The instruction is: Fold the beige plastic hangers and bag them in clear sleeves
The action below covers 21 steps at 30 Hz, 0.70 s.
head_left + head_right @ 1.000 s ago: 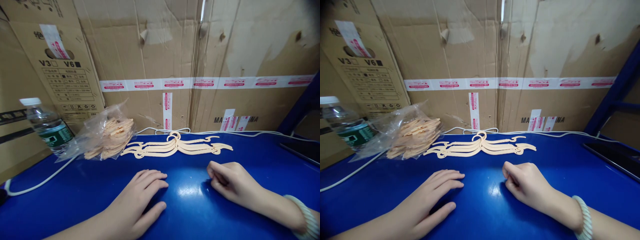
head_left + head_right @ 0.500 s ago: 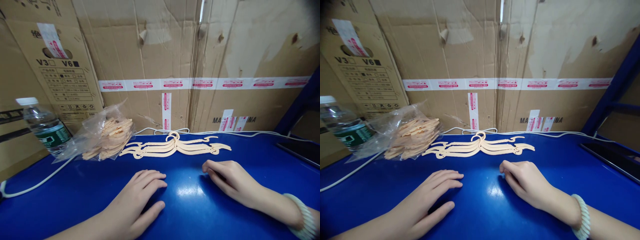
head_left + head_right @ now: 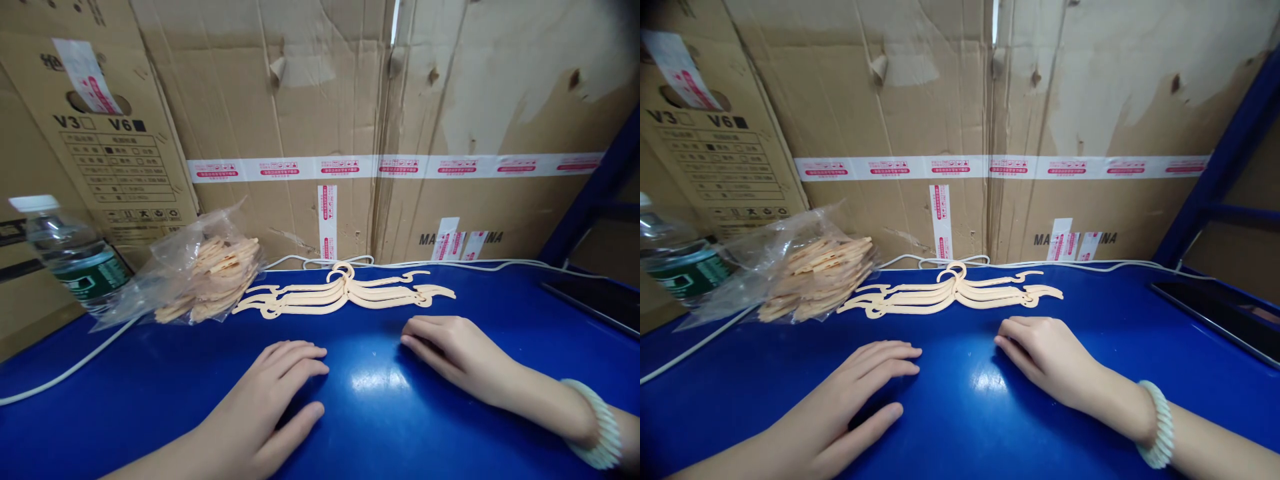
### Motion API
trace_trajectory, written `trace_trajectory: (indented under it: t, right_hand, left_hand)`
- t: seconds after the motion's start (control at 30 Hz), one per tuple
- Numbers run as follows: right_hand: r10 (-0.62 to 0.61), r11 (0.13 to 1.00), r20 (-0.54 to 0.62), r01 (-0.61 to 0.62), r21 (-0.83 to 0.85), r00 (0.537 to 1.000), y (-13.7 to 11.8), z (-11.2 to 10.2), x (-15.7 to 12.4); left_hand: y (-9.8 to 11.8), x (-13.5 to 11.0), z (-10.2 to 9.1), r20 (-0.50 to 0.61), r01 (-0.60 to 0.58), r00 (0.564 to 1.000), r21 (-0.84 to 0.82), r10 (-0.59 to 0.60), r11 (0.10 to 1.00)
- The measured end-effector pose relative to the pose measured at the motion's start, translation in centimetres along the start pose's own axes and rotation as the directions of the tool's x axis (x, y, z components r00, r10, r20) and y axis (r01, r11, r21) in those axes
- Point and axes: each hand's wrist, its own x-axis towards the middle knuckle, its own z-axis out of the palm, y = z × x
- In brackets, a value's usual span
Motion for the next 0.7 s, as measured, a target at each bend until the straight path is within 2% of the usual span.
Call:
trace_trajectory:
  t: [0.23, 0.4, 0.53, 0.7]
  right_hand:
    - [0.055, 0.997, 0.024, -0.054, -0.048, 0.998, 1.2, -1.4, 0.4]
    - [0.021, 0.998, -0.049, -0.024, -0.062, 0.999, 3.5, -2.0, 0.2]
    - [-0.007, 0.991, -0.151, -0.014, -0.136, 0.988, 5.0, -1.1, 0.0]
    - [-0.063, 0.977, -0.115, 0.038, -0.21, 0.991, 5.8, 0.9, 0.1]
  left_hand:
    - [-0.1, -0.1, 0.1, -0.01, 0.014, 1.0, -0.026, -0.015, 1.0]
    - [-0.1, -0.1, 0.1, -0.02, 0.016, 1.0, -0.055, -0.017, 0.998]
    - [-0.1, -0.1, 0.1, -0.033, 0.027, 0.999, -0.084, -0.03, 0.996]
    - [0.0, -0.1, 0.1, -0.065, 0.038, 0.997, -0.14, -0.047, 0.989]
